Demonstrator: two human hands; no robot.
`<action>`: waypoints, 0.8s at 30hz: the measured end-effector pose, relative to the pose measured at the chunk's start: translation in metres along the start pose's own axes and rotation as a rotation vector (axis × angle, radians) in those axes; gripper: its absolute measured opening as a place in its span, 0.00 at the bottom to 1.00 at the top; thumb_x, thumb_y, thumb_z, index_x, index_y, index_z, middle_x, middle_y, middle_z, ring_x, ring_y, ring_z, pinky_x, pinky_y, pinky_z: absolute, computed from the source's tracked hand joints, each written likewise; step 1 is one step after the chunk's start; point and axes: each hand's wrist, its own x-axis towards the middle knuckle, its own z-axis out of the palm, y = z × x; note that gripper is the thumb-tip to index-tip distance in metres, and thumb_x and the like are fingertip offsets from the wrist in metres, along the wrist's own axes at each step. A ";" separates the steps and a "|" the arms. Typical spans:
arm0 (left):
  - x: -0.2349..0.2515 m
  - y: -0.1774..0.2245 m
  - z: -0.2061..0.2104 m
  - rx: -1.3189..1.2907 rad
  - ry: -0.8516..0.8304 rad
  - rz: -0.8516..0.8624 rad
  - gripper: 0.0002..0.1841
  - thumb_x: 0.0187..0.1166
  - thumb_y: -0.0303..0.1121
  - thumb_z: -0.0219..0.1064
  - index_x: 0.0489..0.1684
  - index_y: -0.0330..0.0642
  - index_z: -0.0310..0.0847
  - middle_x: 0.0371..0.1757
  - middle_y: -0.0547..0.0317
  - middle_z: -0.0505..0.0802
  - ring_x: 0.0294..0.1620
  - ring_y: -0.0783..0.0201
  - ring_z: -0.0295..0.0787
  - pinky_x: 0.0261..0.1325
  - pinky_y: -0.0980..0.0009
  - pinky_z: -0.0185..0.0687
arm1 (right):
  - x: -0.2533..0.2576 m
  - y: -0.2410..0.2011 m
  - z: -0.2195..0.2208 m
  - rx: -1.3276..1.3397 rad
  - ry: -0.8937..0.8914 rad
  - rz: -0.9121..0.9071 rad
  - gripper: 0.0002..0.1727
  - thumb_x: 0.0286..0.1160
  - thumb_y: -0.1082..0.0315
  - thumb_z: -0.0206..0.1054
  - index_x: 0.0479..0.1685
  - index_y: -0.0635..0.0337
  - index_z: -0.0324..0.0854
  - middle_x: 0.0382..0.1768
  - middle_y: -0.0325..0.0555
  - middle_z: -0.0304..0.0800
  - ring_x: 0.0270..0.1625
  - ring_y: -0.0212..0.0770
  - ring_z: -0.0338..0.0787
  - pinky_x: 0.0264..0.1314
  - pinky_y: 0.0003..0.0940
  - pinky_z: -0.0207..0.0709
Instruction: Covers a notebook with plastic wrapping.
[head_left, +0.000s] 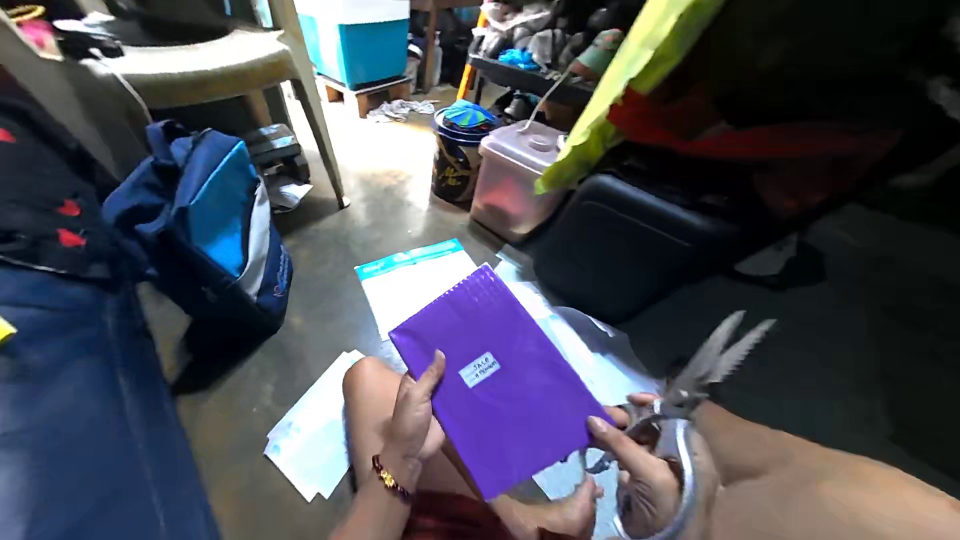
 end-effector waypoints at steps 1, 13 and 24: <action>0.008 0.005 -0.010 0.029 0.013 -0.011 0.14 0.94 0.33 0.48 0.58 0.37 0.78 0.43 0.51 0.96 0.45 0.62 0.97 0.52 0.65 0.94 | -0.001 0.011 0.011 -0.005 -0.008 0.053 0.25 0.51 0.86 0.67 0.54 0.64 0.71 0.26 0.27 0.90 0.25 0.24 0.90 0.28 0.21 0.87; 0.061 0.004 -0.107 0.258 0.016 -0.047 0.20 0.67 0.09 0.63 0.57 0.32 0.72 0.41 0.52 0.95 0.42 0.63 0.95 0.50 0.65 0.93 | 0.035 0.142 0.025 -0.802 -0.205 0.381 0.26 0.71 0.65 0.79 0.63 0.74 0.79 0.37 0.59 0.86 0.35 0.48 0.83 0.43 0.49 0.77; 0.067 -0.009 -0.123 0.165 0.038 -0.139 0.18 0.70 0.16 0.57 0.59 0.34 0.72 0.41 0.52 0.95 0.40 0.63 0.95 0.45 0.67 0.93 | 0.041 0.217 -0.005 -1.330 -0.423 0.427 0.27 0.80 0.71 0.66 0.78 0.70 0.73 0.70 0.78 0.76 0.77 0.75 0.73 0.76 0.65 0.69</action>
